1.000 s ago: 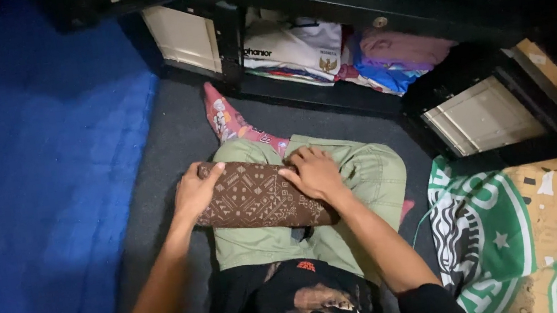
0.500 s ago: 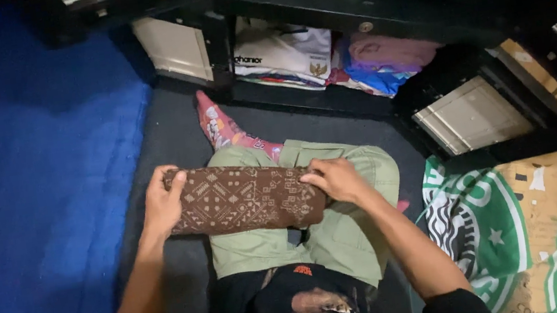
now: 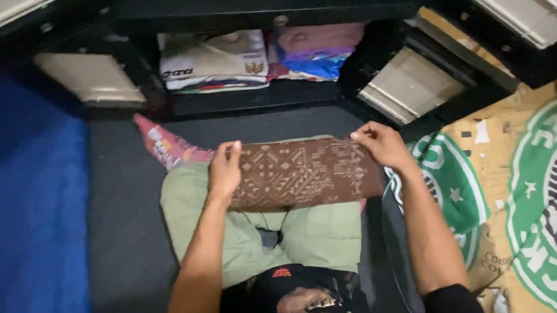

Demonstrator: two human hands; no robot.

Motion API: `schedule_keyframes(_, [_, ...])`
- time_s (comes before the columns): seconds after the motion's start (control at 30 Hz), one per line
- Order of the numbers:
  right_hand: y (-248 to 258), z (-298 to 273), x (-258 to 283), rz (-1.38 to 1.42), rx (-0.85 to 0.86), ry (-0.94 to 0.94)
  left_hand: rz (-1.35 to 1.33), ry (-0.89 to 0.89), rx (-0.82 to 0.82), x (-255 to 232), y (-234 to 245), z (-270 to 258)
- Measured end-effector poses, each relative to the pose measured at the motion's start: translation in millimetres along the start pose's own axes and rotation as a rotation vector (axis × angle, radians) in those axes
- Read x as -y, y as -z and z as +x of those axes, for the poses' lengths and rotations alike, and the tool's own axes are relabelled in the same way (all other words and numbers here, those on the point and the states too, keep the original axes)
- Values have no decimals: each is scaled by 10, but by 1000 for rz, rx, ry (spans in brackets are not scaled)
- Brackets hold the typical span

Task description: Folding a brown patterned cloth and then meticulously organizing and aligning stacks of folded t-shirts inside a black locker.

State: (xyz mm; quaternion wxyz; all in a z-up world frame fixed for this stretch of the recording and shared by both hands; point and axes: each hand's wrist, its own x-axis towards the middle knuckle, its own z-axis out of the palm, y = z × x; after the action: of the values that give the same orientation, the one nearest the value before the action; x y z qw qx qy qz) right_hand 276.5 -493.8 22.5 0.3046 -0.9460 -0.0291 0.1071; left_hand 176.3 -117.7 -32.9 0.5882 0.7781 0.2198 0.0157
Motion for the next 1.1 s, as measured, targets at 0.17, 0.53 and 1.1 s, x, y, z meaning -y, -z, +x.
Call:
schedule_keyframes(0.17, [3, -663, 1107, -302, -305, 274, 84, 101, 30, -294, 170, -121])
schedule_keyframes(0.53, [-218, -1012, 1172, -454, 17, 7, 51, -13, 18, -182, 179, -36])
schedule_keyframes(1.1, [-268, -894, 647, 324, -88, -448, -225, 311, 216, -442, 320, -574])
